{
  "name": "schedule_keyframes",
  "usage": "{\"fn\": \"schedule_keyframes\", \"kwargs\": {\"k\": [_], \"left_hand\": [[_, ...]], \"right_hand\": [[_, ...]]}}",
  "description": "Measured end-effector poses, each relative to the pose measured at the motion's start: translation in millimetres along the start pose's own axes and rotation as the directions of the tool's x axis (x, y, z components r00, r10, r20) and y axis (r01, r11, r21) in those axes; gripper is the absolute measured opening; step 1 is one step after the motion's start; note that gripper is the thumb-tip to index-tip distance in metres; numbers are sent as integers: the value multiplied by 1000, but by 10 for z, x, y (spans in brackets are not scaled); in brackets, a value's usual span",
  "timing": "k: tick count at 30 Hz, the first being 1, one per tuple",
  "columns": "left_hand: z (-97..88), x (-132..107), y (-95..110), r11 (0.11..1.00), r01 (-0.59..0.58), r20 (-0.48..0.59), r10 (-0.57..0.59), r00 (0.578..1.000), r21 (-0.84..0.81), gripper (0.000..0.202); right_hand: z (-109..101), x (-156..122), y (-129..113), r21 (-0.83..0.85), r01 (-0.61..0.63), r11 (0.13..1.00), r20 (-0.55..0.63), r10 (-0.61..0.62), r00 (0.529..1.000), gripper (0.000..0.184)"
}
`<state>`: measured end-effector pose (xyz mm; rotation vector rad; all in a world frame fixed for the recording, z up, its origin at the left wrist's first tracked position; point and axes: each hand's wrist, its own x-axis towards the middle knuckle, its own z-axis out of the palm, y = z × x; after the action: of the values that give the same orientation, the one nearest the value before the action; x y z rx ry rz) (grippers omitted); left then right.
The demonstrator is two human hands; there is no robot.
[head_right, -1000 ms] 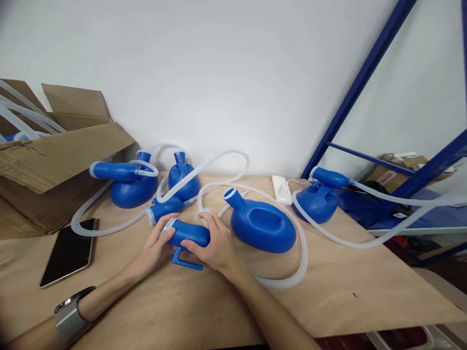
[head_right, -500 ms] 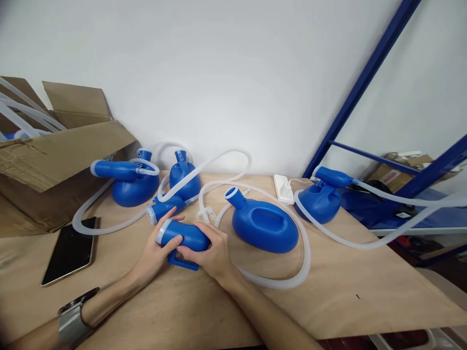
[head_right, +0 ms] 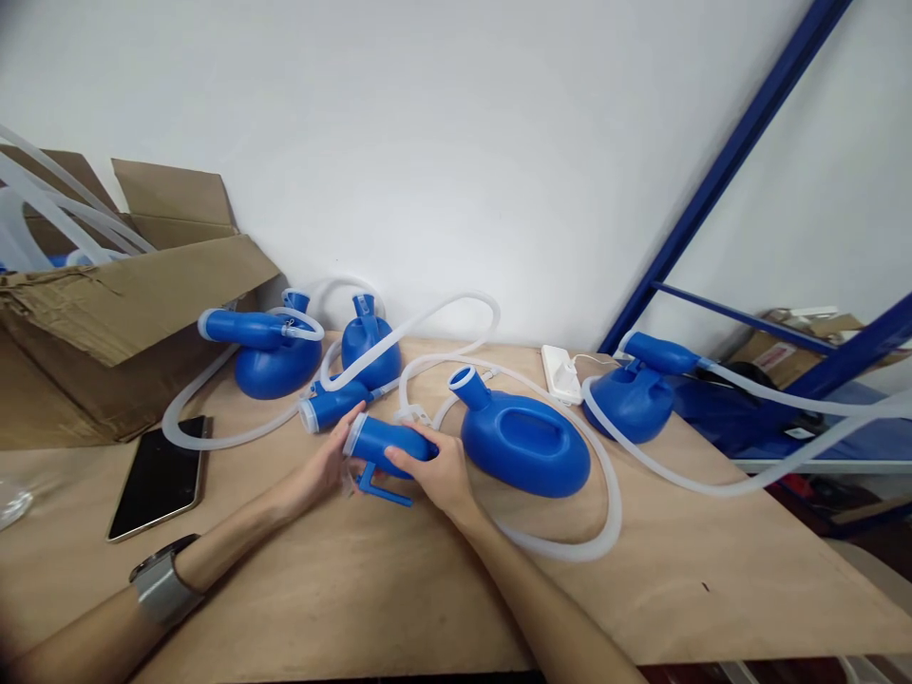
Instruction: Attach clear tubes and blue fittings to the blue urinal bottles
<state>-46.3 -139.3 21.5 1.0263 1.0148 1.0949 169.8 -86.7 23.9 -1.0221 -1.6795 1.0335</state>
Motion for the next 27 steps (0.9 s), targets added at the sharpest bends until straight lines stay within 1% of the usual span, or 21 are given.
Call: {"fn": "schedule_keyframes", "kwargs": {"k": [2,3,5,7,9,10,12,14,16,19,21,24,25,27], "left_hand": [[-56,3,64,999,34,10,-33,999,-40,91],[-81,-2,94,998,54,16,-53,998,-21,91],[-123,-17,135,998,55,26,-56,998,36,86],[-141,-31,142,997,50,39,-53,998,58,74],[-131,-39,123,998,62,60,-63,996,19,57],[-117,-41,110,998,70,66,-69,995,-12,51],[-78,-43,89,997,54,64,-50,997,-51,46],[-41,-41,81,999,-7,42,8,999,-43,45],[-15,-36,82,997,-72,1,72,997,-11,46],[6,-26,77,993,-113,-58,116,992,42,46],[26,-22,64,984,-160,-93,167,982,83,46],[76,-28,48,950,-262,-141,287,948,169,42],[94,-33,46,943,-275,-144,303,942,188,41],[125,-44,44,948,-252,-141,282,949,196,41]], "right_hand": [[-43,55,-5,109,-47,993,-38,51,998,53],[-65,76,-8,165,-65,984,-59,76,995,54],[-104,108,-7,253,-87,964,-84,112,990,56],[-128,124,8,294,-86,952,-83,115,990,57],[-132,125,34,297,-72,952,-61,94,994,58],[-127,119,50,286,-60,956,-40,75,996,59],[-112,101,78,235,-19,972,15,16,1000,58],[-95,75,96,158,34,987,85,-48,995,55],[-82,48,102,78,86,993,122,-95,988,54],[-65,5,84,-63,144,988,90,-138,986,56],[-51,-24,59,-139,173,975,72,-164,984,54],[-26,-64,24,-178,220,959,93,-206,974,44],[-17,-77,20,-184,234,955,103,-218,970,42],[-1,-100,25,-198,248,948,133,-225,965,44]]}}
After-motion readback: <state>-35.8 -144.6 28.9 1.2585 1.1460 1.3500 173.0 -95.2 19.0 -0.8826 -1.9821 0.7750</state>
